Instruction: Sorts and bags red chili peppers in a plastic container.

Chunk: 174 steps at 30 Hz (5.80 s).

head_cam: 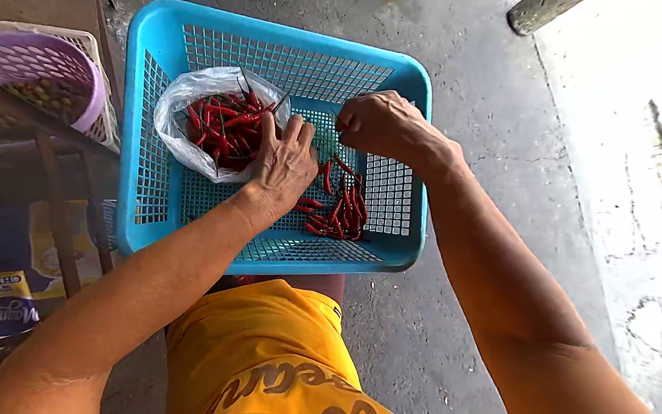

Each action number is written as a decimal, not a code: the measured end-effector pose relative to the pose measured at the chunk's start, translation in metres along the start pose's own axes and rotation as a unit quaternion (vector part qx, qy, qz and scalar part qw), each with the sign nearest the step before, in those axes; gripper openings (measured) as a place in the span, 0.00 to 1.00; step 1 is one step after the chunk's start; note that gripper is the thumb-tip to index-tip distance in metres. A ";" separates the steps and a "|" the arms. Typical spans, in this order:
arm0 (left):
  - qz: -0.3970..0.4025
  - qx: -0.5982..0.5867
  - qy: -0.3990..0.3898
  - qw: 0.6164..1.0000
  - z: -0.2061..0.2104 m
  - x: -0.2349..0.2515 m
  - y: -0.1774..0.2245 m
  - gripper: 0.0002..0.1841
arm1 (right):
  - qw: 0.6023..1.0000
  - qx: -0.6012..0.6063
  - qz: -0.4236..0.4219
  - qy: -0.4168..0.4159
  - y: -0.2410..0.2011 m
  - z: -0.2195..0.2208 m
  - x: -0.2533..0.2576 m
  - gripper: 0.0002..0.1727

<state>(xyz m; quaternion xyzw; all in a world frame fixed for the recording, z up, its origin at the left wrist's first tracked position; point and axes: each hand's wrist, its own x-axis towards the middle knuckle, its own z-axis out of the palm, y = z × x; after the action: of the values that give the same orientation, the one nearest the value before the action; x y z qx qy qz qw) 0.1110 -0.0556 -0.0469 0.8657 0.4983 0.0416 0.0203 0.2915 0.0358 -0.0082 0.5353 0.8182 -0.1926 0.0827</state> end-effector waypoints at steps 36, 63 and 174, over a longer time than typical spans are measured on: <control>0.114 -0.070 0.067 0.989 -0.058 -0.041 -0.014 0.08 | 0.947 0.179 -0.138 0.228 -0.045 -0.066 -0.049 0.17; -0.017 -0.107 -0.123 0.986 0.015 0.039 0.022 0.20 | 0.952 0.273 0.033 0.133 0.022 0.037 -0.026 0.25; 0.138 -0.002 -0.187 0.973 -0.003 -0.019 0.016 0.15 | 0.902 0.368 -0.064 0.217 0.037 0.046 -0.026 0.12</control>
<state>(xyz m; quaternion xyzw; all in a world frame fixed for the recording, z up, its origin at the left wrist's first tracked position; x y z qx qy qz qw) 0.1156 -0.0799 -0.0435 0.9185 0.3614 -0.1182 0.1087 0.3326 0.0081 -0.0491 0.5027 0.7190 -0.3645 -0.3121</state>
